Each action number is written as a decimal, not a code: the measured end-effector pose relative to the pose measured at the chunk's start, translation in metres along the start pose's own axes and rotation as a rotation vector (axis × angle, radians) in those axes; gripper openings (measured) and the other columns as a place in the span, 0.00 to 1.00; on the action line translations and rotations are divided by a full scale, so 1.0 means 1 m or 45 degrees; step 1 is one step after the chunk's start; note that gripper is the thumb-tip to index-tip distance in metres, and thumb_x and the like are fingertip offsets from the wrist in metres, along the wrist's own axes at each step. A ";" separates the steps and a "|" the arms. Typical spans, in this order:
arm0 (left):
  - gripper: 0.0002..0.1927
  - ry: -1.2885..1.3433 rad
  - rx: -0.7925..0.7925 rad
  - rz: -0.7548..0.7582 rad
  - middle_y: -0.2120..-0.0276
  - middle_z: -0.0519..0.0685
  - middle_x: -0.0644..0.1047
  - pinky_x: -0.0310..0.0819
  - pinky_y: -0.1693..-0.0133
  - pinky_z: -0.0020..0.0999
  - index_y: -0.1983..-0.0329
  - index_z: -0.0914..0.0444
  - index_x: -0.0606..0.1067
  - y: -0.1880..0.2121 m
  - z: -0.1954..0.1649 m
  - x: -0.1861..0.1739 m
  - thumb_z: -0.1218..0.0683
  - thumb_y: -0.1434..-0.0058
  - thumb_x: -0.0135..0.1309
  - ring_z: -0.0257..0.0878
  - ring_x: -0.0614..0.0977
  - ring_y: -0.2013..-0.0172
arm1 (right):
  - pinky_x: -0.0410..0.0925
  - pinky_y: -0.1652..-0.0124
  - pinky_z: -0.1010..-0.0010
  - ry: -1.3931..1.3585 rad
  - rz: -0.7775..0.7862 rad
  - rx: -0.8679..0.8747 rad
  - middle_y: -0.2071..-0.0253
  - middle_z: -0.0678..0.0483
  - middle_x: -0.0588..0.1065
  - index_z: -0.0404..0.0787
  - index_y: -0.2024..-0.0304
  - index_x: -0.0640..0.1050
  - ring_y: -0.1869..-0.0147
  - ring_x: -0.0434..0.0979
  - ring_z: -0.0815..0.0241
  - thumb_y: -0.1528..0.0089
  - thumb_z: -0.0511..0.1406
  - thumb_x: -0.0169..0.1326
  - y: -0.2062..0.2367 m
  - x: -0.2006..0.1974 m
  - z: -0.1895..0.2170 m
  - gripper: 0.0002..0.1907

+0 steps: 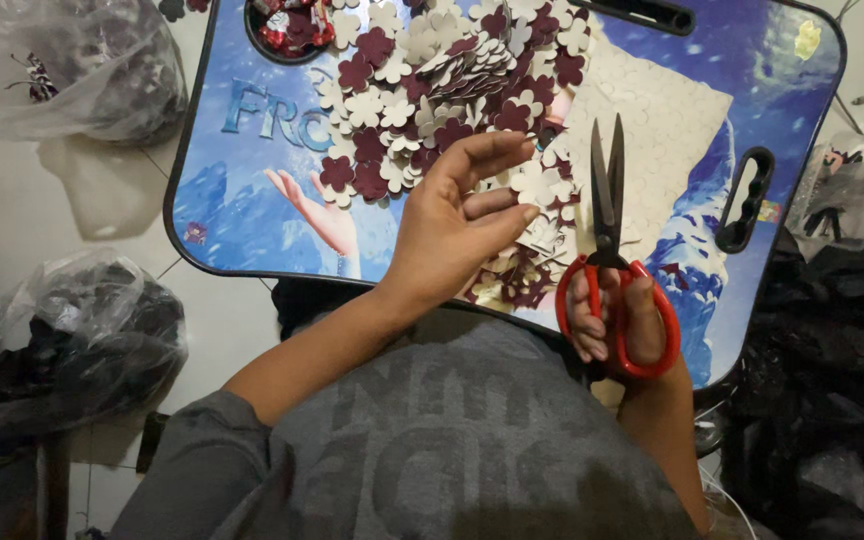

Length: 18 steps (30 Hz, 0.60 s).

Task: The person sits with a lap desk and uses scissors to trim the edges of small flower-shaped cutouts one at a time, placing finished pieces on the desk and setting scraps aside, occasionally reaching into a small bowl on the desk.

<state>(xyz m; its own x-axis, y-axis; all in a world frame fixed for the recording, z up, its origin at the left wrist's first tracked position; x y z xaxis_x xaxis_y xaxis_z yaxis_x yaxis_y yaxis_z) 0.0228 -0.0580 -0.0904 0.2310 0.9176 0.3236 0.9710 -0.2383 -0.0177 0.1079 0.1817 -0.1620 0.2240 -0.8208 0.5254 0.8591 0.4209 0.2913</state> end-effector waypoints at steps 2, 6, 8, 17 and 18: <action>0.29 -0.047 -0.001 -0.002 0.35 0.53 0.73 0.75 0.37 0.35 0.32 0.64 0.66 0.000 0.001 -0.001 0.64 0.35 0.60 0.38 0.75 0.35 | 0.64 0.79 0.75 -0.029 0.021 -0.004 0.76 0.58 0.65 0.37 0.53 0.70 0.81 0.61 0.69 0.35 0.67 0.41 -0.001 0.001 0.001 0.40; 0.29 -0.019 -0.007 -0.005 0.35 0.53 0.73 0.74 0.37 0.35 0.32 0.63 0.66 -0.001 0.001 -0.003 0.64 0.35 0.60 0.38 0.75 0.35 | 0.63 0.79 0.76 -0.026 0.003 -0.028 0.77 0.58 0.64 0.36 0.53 0.70 0.82 0.61 0.70 0.34 0.66 0.42 -0.001 0.003 0.003 0.39; 0.29 0.018 -0.007 -0.008 0.35 0.53 0.73 0.74 0.36 0.36 0.32 0.63 0.66 -0.001 -0.001 -0.004 0.64 0.35 0.60 0.39 0.75 0.35 | 0.62 0.80 0.76 0.015 -0.021 -0.039 0.77 0.58 0.64 0.35 0.54 0.70 0.82 0.60 0.70 0.34 0.67 0.42 0.000 0.006 0.003 0.40; 0.34 -0.209 0.157 -0.283 0.29 0.55 0.67 0.68 0.30 0.44 0.26 0.62 0.61 -0.022 -0.012 -0.045 0.64 0.33 0.59 0.48 0.70 0.29 | 0.63 0.78 0.76 -0.011 0.062 -0.022 0.76 0.58 0.65 0.35 0.54 0.70 0.80 0.62 0.69 0.38 0.69 0.46 0.003 0.002 0.000 0.43; 0.35 -0.313 0.277 -0.300 0.26 0.54 0.64 0.64 0.25 0.43 0.24 0.61 0.58 -0.021 -0.015 -0.052 0.65 0.30 0.59 0.48 0.67 0.26 | 0.62 0.78 0.76 -0.018 0.104 -0.033 0.76 0.58 0.65 0.34 0.54 0.71 0.80 0.63 0.68 0.38 0.69 0.47 0.003 -0.001 -0.002 0.44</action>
<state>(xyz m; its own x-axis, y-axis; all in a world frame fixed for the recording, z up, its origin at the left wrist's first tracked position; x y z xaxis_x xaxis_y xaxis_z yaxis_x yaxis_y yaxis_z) -0.0106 -0.1058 -0.0931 -0.0177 0.9941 0.1071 0.9833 0.0367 -0.1784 0.1112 0.1829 -0.1627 0.2873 -0.7784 0.5581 0.8499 0.4759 0.2263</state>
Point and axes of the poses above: each hand's wrist, its own y-axis away from the middle knuckle, its own x-axis out of the palm, z = x × y, the point moved 3 cm from there along -y, towards the middle knuckle
